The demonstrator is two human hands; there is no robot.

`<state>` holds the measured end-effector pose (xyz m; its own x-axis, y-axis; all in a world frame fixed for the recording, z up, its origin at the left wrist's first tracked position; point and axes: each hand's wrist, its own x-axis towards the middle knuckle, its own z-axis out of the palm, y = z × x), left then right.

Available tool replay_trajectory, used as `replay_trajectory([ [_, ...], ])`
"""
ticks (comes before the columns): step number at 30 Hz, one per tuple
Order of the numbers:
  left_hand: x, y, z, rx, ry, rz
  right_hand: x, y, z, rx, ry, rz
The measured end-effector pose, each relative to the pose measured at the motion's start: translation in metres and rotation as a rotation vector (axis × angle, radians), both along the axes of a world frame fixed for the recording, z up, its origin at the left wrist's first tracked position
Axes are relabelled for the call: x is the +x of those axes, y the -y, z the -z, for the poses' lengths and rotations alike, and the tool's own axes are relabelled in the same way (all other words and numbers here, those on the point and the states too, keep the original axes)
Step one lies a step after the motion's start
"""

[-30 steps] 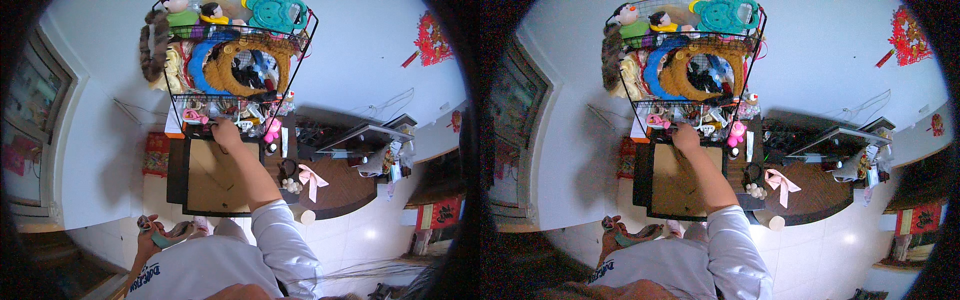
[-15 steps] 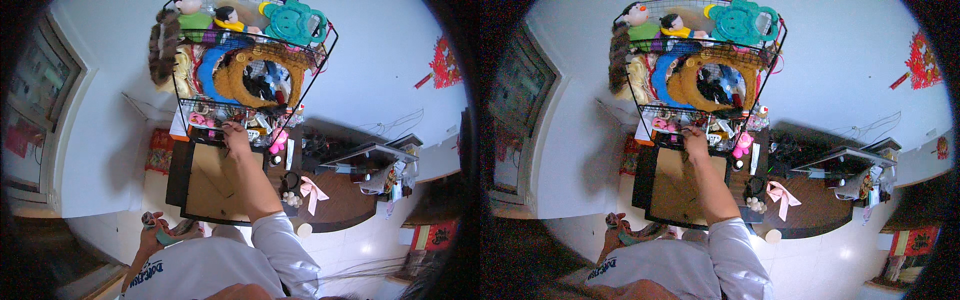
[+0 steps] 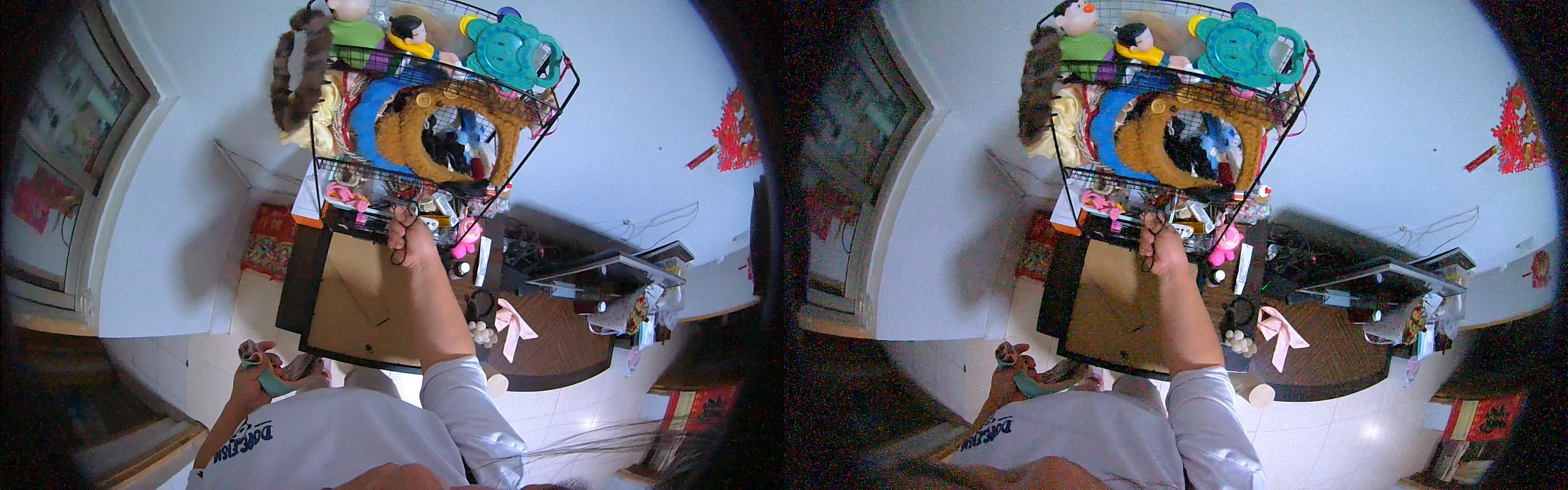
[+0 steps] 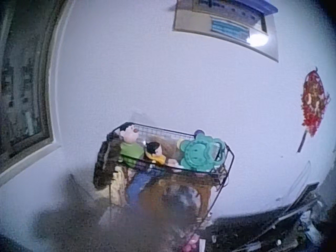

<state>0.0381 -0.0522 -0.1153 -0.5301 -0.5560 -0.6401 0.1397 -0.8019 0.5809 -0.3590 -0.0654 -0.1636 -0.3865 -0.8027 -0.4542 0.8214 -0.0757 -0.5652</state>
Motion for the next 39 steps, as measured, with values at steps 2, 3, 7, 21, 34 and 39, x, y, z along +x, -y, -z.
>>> replay_trajectory([
  [2, 0.003, 0.0, 0.001, 0.005, -0.001, -0.009, -0.005, 0.006, -0.007, 0.005, -0.105, -0.014],
  [3, 0.004, 0.0, 0.003, 0.01, -0.008, -0.015, -0.008, 0.011, -0.012, 0.037, -0.145, -0.012],
  [7, 0.015, 0.001, 0.013, 0.045, -0.055, -0.024, -0.018, 0.017, -0.022, 0.065, -0.094, 0.078],
  [21, 0.028, 0.003, 0.012, -0.009, 0.025, -0.05, -0.033, 0.017, -0.011, -0.115, 0.009, 0.098],
  [34, 0.032, 0.007, 0.018, -0.005, -0.064, -0.018, -0.037, 0.008, -0.009, -0.113, 0.072, 0.179],
  [39, 0.024, 0.009, 0.005, -0.008, -0.035, 0.007, -0.033, -0.01, -0.003, -0.353, 0.061, 0.027],
])
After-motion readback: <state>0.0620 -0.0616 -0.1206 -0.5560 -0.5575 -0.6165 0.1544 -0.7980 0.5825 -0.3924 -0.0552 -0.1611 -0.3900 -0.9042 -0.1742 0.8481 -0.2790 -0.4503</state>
